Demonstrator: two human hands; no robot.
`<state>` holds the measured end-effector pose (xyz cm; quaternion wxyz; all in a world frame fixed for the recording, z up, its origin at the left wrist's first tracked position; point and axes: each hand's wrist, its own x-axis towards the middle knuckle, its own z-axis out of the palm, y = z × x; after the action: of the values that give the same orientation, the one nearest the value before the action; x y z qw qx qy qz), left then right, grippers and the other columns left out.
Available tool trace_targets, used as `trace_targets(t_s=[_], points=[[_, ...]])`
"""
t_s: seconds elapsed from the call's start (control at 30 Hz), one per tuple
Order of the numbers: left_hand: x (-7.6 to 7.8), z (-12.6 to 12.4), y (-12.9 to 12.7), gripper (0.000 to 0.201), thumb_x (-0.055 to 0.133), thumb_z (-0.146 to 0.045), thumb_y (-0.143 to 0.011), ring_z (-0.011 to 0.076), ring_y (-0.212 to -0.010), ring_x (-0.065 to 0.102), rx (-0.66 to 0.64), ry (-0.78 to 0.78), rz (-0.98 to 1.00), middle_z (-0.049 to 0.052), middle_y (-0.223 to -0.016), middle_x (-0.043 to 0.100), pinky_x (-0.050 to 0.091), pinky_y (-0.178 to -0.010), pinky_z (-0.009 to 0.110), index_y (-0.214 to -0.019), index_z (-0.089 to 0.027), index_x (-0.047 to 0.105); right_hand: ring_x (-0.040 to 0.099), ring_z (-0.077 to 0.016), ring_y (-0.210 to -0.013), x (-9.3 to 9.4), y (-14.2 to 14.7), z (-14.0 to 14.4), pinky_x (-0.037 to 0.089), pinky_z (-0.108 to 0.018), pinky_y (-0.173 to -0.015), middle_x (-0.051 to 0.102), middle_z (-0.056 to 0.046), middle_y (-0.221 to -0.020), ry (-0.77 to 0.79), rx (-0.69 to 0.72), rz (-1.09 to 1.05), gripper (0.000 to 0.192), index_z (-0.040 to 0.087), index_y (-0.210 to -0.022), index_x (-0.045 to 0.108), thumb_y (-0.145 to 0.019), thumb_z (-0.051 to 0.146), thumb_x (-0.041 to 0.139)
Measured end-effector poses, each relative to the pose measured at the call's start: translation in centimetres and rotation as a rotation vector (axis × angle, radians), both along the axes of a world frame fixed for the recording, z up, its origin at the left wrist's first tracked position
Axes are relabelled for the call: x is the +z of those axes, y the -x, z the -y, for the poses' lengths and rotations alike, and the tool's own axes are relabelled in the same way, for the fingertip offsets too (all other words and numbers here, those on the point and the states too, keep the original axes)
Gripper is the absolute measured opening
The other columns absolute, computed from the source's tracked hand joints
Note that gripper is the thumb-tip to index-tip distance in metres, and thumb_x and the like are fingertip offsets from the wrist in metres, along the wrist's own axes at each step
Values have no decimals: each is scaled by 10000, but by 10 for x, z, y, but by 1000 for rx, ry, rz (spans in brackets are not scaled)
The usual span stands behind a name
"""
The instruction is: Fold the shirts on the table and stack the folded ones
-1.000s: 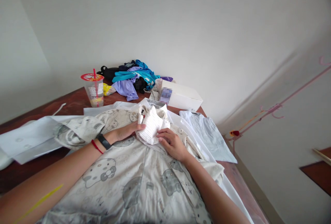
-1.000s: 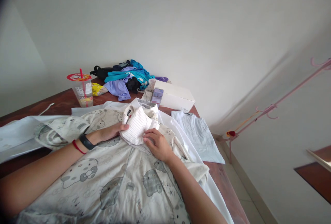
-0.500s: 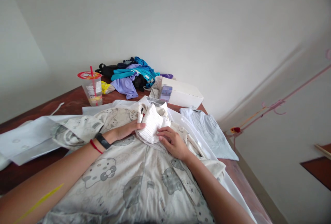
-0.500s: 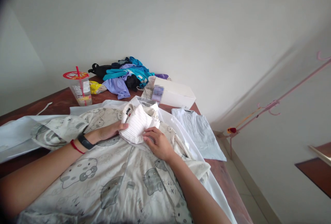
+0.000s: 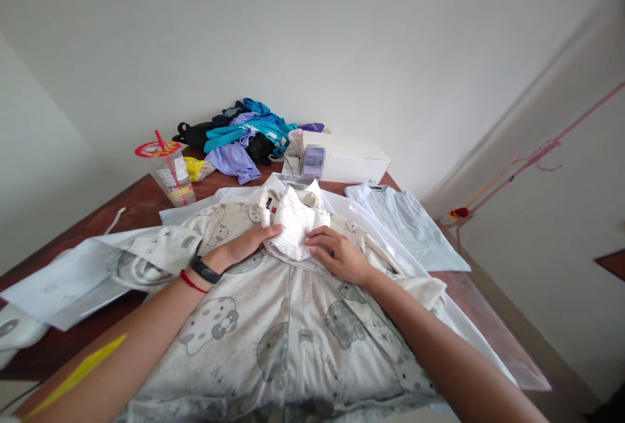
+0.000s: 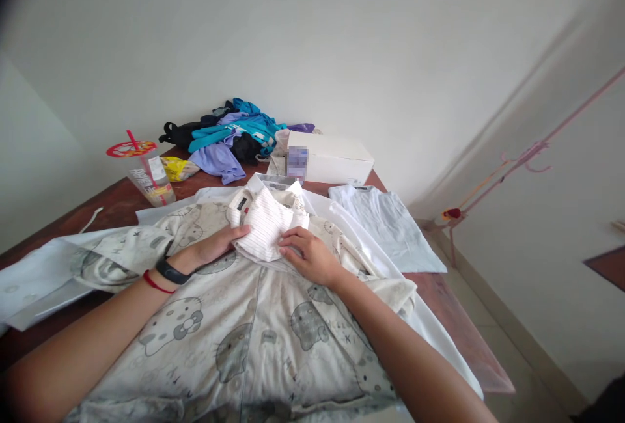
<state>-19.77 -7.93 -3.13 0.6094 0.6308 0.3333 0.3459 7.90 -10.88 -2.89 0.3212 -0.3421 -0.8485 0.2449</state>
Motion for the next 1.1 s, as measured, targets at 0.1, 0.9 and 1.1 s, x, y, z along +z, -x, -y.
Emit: trace_targets(t_s=[0.1,0.9,1.1], points=[[1,1,1,592,639,-548,-955,337,-1416,497,23,-26,-17,52,-1477,622,337,-1215,420,-1430,-195,620,678,-240,-1148,0,0,-1,547,-414,-1009,690,-105,-1241,-9,0,4,288,247,-1147,770,-1040,410,557],[4,6,-8,665,730,-547,-900,351,-1423,508,120,9,7,104,-1455,638,334,-1245,485,-1432,-163,622,672,-221,-1099,1,-1,-3,528,-378,-1002,687,-107,-1208,-43,43,3,267,209,-1101,761,-1047,362,550],[9,9,-9,617,693,-580,-912,356,-1442,483,197,-101,-87,94,-1443,649,335,-1250,450,-1360,-157,678,675,-228,-1089,0,-2,-3,539,-389,-986,695,-107,-1198,-60,48,-3,264,216,-1105,751,-1053,351,530]])
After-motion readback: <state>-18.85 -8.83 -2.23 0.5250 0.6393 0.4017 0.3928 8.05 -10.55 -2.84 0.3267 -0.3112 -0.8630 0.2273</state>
